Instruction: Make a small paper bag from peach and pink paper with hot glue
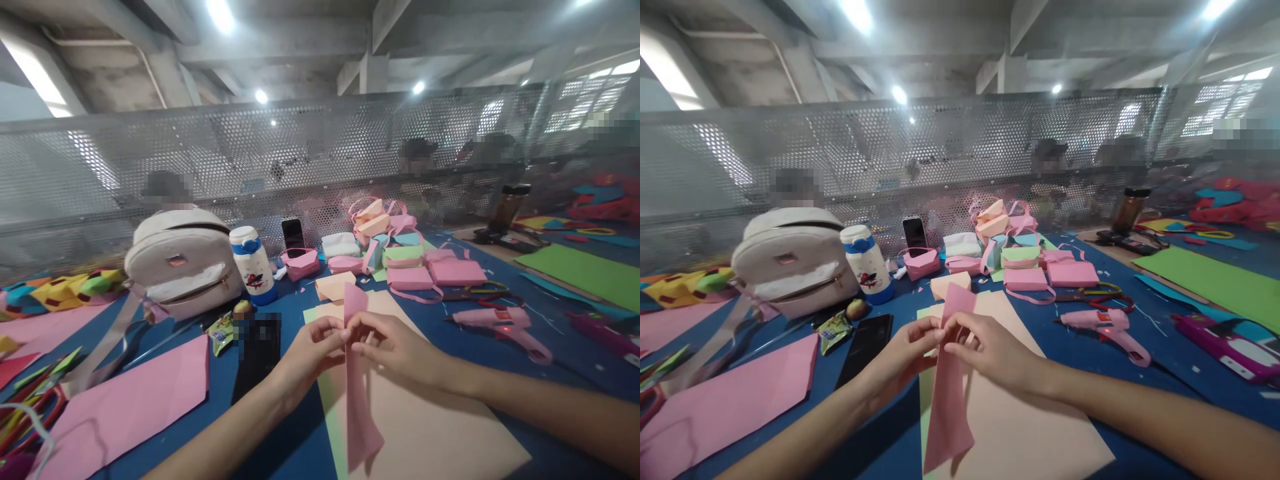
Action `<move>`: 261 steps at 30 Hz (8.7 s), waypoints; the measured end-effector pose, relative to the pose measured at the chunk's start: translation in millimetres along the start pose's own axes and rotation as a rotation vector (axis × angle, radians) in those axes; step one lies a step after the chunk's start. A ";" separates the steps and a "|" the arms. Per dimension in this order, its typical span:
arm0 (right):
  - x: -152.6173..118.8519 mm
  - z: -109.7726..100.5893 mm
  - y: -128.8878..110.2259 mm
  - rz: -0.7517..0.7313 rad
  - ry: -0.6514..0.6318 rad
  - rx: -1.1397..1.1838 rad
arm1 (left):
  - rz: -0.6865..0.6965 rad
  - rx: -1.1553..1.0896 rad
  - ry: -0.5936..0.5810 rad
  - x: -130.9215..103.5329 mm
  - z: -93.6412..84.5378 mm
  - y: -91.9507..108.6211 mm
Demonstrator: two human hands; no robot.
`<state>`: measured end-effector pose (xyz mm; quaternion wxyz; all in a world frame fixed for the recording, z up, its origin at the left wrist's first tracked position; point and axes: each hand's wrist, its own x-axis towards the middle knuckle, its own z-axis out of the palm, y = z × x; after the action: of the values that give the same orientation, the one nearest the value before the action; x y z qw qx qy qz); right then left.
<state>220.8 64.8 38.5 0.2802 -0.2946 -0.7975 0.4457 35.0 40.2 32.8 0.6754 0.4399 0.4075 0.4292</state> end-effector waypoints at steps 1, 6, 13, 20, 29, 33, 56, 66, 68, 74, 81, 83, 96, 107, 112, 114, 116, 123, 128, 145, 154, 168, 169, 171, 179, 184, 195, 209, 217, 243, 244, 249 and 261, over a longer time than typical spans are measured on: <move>-0.1 -1.7 0.0 -0.004 0.004 -0.035 | -0.009 -0.010 -0.021 0.5 -0.2 -0.3; 7.8 -24.4 -8.0 -0.245 0.110 -0.395 | -0.053 0.098 -0.108 1.9 1.0 8.2; 20.0 -59.5 -27.4 -0.118 -0.282 -0.399 | -0.066 0.455 -0.365 3.0 2.2 39.2; 6.9 -60.2 3.1 0.191 -0.470 0.082 | -0.155 0.537 -0.338 -6.9 -6.7 29.3; -7.3 -53.9 33.7 0.120 -0.332 -0.515 | -0.068 0.832 -0.116 -9.1 -29.7 -23.8; -0.2 -26.5 39.3 0.038 -0.291 -0.464 | 0.038 1.033 0.004 -4.3 -19.7 -31.2; 10.6 -2.0 70.3 -0.122 -0.194 -0.364 | 0.112 1.258 0.100 -20.7 -40.7 -40.1; 15.8 7.5 81.7 -0.233 -0.164 -0.316 | 0.116 1.271 0.050 -17.5 -51.2 -41.2; 14.9 6.0 83.6 -0.263 -0.168 -0.319 | 0.138 1.284 0.030 -17.8 -54.2 -43.1; 9.9 2.2 83.8 -0.479 -0.168 -0.620 | 0.497 1.475 -0.042 -22.4 -59.2 -44.6; 5.2 11.3 62.2 -0.475 -0.288 -0.859 | 0.772 1.787 -0.072 -24.9 -53.3 -40.7; 2.4 10.9 60.0 -0.462 -0.291 -0.905 | 0.751 1.824 -0.065 -25.6 -52.3 -38.9; -2.8 1.0 65.2 -0.481 -0.238 -1.002 | 0.500 1.961 -0.099 -45.9 -53.9 -21.3; 14.9 19.5 75.7 -0.382 -0.097 -0.729 | 0.372 1.396 0.007 -16.3 -44.2 -39.1; 16.4 20.1 79.0 -0.354 -0.104 -0.611 | 0.273 1.452 0.029 -16.9 -46.1 -35.5; 16.3 18.9 81.2 -0.406 -0.099 -0.635 | 0.294 1.486 0.011 -20.0 -48.6 -34.8; 15.4 17.0 81.3 -0.466 -0.088 -0.672 | 0.383 1.518 -0.017 -22.8 -52.1 -36.0; 9.1 13.0 75.1 -0.596 -0.088 -0.732 | 0.843 1.657 -0.117 -22.9 -56.8 -37.8; 8.8 11.6 77.2 -0.660 -0.086 -0.835 | 0.860 1.759 -0.132 -23.5 -55.5 -33.2; 17.6 -26.2 63.3 -0.103 -0.206 -0.589 | 0.583 1.754 -0.051 -23.2 -29.3 -26.2; 2.9 -11.6 56.7 -0.146 -0.159 -0.676 | 0.362 1.329 0.003 6.3 -13.4 -38.8; -37.3 -23.3 68.6 -0.353 -0.063 -1.084 | 0.603 1.848 -0.212 -4.6 -15.0 -39.1; -40.7 -27.5 68.3 -0.322 -0.069 -1.080 | 0.599 1.851 -0.216 -4.4 -15.4 -39.1; -47.9 -35.6 68.8 -0.267 -0.091 -1.076 | 0.611 1.857 -0.221 -3.8 -16.3 -39.8; -61.9 -49.7 61.7 -0.111 -0.161 -1.122 | 0.625 1.895 -0.229 -3.9 -17.2 -41.0; -32.2 -46.6 32.5 0.038 -0.206 -1.034 | 0.639 1.924 -0.266 -8.1 -14.4 -39.8; -18.2 -33.8 43.9 0.138 -0.214 -0.534 | 0.646 1.850 -0.193 -49.0 -54.9 -38.7; 5.4 -50.8 6.7 -0.004 0.113 -0.200 | 0.185 0.905 -0.077 8.6 18.6 9.0; -3.4 -84.5 -2.7 0.026 0.165 -0.139 | 0.245 0.942 -0.097 -14.7 18.1 4.8; -4.9 -88.5 23.2 0.149 0.074 -0.158 | 0.039 0.535 0.289 -50.2 -28.5 -22.6; -6.0 -88.2 24.8 0.153 0.066 -0.154 | 0.049 0.535 0.305 -49.1 -30.2 -23.3; -13.4 -87.1 26.7 0.184 -0.018 -0.122 | 0.156 0.637 0.299 -50.8 -32.2 -22.3; -25.4 -82.8 17.2 0.157 -0.101 -0.191 | 0.123 0.785 0.207 -52.3 -30.8 -18.9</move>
<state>300.3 99.1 55.7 0.1746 -0.3585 -0.8239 0.4028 -5.1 -6.0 15.3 0.3847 0.6423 0.5790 0.3228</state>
